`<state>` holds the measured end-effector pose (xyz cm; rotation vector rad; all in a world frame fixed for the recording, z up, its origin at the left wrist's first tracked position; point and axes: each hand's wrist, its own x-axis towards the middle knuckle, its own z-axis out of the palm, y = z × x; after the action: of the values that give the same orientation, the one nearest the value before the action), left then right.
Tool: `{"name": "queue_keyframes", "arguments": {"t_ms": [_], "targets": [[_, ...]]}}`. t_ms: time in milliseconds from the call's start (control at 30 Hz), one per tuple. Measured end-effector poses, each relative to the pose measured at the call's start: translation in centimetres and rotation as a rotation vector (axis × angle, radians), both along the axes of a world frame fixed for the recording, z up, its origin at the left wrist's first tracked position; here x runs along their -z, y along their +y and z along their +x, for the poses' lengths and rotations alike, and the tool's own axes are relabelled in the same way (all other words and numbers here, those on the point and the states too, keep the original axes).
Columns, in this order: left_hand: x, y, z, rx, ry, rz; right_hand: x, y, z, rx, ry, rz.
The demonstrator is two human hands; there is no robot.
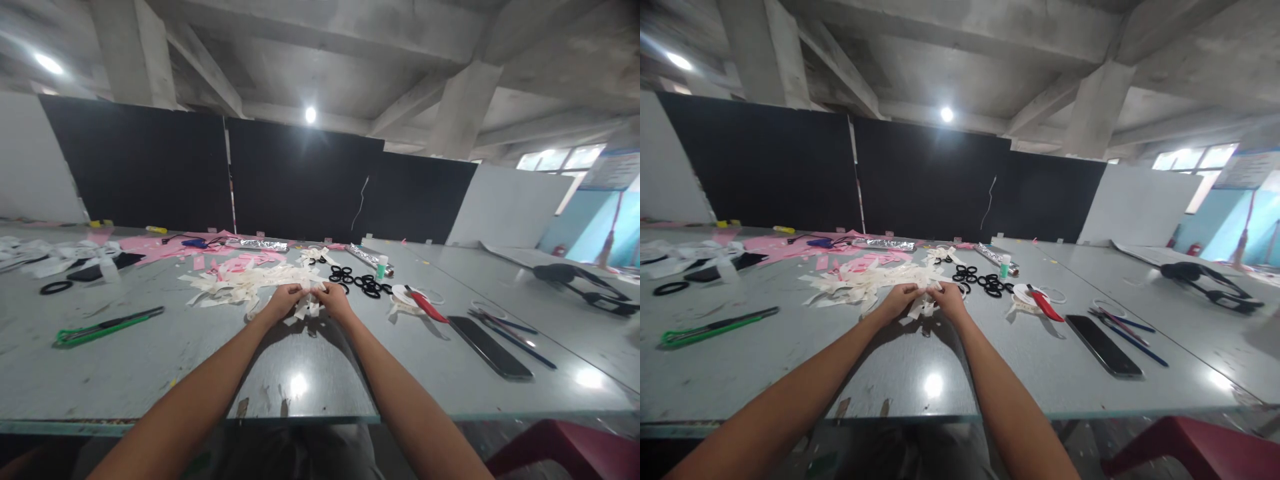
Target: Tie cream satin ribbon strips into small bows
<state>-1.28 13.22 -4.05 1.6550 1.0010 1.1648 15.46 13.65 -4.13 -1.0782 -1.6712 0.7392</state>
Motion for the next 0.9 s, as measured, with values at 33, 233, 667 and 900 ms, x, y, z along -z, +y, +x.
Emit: {"name": "queue_keyframes", "arguments": {"t_ms": [33, 233, 667, 900], "targets": [[-0.1, -0.1, 0.0, 0.002, -0.020, -0.018, 0.1, 0.1, 0.0, 0.004, -0.020, 0.020], [0.0, 0.0, 0.1, -0.020, -0.065, -0.043, 0.7, 0.4, 0.0, -0.044, 0.014, -0.036], [0.1, 0.0, 0.2, 0.071, -0.105, -0.031, 0.1, 0.2, 0.0, 0.005, -0.024, -0.005], [0.4, 0.3, 0.2, 0.129, -0.111, -0.052, -0.6, -0.9, -0.3, -0.082, 0.137, -0.081]]}}
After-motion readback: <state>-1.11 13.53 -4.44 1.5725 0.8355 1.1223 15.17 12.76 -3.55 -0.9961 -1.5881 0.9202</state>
